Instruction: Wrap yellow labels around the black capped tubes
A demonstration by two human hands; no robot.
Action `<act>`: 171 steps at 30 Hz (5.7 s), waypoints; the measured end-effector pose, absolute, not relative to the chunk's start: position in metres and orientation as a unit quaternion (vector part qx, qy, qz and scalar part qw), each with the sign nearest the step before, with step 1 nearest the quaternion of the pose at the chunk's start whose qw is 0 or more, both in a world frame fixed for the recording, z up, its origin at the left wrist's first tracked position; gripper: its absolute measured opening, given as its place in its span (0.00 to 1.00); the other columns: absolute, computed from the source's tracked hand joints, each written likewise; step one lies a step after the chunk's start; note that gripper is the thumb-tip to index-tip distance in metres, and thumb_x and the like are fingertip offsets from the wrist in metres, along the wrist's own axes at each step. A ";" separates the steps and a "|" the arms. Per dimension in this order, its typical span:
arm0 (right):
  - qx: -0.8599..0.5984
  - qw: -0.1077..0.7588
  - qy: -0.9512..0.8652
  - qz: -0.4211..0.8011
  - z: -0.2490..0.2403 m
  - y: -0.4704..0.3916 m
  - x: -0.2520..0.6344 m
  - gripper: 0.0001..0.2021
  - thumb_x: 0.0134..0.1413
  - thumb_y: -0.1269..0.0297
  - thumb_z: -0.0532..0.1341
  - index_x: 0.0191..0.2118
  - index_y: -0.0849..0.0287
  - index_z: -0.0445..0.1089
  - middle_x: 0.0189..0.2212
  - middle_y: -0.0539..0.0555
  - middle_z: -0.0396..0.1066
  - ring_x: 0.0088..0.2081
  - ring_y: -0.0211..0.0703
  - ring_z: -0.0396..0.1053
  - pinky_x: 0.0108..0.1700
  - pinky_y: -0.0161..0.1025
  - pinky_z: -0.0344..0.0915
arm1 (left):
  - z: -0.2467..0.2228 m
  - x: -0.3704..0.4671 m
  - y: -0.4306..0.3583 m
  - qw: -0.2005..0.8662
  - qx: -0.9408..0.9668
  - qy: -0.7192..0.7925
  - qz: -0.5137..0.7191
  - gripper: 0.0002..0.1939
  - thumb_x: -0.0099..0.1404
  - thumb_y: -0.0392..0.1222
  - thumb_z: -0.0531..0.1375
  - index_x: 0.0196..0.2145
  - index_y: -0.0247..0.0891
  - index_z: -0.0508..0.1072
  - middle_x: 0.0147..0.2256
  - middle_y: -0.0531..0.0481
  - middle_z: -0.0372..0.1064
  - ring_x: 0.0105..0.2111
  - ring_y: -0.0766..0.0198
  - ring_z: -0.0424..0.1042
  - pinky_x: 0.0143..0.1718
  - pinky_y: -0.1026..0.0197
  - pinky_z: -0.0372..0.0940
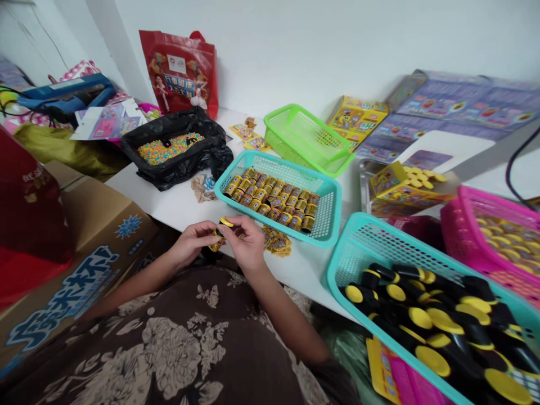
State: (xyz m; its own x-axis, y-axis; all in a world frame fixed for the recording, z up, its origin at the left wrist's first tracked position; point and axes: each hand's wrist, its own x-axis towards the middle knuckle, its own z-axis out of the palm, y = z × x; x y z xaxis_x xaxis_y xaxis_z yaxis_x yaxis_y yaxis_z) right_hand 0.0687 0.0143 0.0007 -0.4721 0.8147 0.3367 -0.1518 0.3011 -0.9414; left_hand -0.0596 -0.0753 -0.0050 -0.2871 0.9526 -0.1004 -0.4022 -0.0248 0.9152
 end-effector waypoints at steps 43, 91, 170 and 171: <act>-0.167 0.413 -0.682 0.580 -0.009 0.013 0.071 0.06 0.51 0.56 0.68 0.33 0.51 0.79 0.27 0.51 0.72 0.31 0.43 0.69 0.36 0.43 0.66 | 0.007 -0.052 -0.075 0.566 0.205 0.421 0.678 0.19 0.52 0.49 0.71 0.30 0.37 0.66 0.24 0.54 0.70 0.21 0.65 0.71 0.24 0.59 0.71; -0.203 0.461 -0.739 0.448 -0.016 0.018 0.072 0.12 0.48 0.64 0.70 0.39 0.55 0.71 0.36 0.52 0.73 0.34 0.41 0.71 0.32 0.38 0.67 | -0.011 -0.055 -0.063 0.606 0.069 0.403 0.683 0.16 0.43 0.38 0.75 0.24 0.32 0.72 0.24 0.50 0.73 0.25 0.67 0.72 0.30 0.64 0.65; -0.141 0.382 -0.848 0.340 -0.005 0.024 0.079 0.22 0.50 0.60 0.69 0.51 0.54 0.70 0.41 0.56 0.72 0.41 0.48 0.71 0.40 0.45 0.71 | 0.007 -0.052 -0.076 0.506 0.223 0.432 0.713 0.19 0.47 0.40 0.72 0.38 0.34 0.77 0.30 0.50 0.74 0.28 0.67 0.71 0.31 0.65 0.64; -0.142 0.389 -0.853 0.319 -0.004 0.023 0.079 0.22 0.49 0.60 0.69 0.51 0.54 0.70 0.40 0.56 0.73 0.39 0.47 0.71 0.39 0.45 0.71 | 0.008 -0.052 -0.076 0.508 0.224 0.428 0.713 0.19 0.48 0.39 0.72 0.38 0.34 0.77 0.30 0.50 0.74 0.28 0.66 0.71 0.31 0.65 0.64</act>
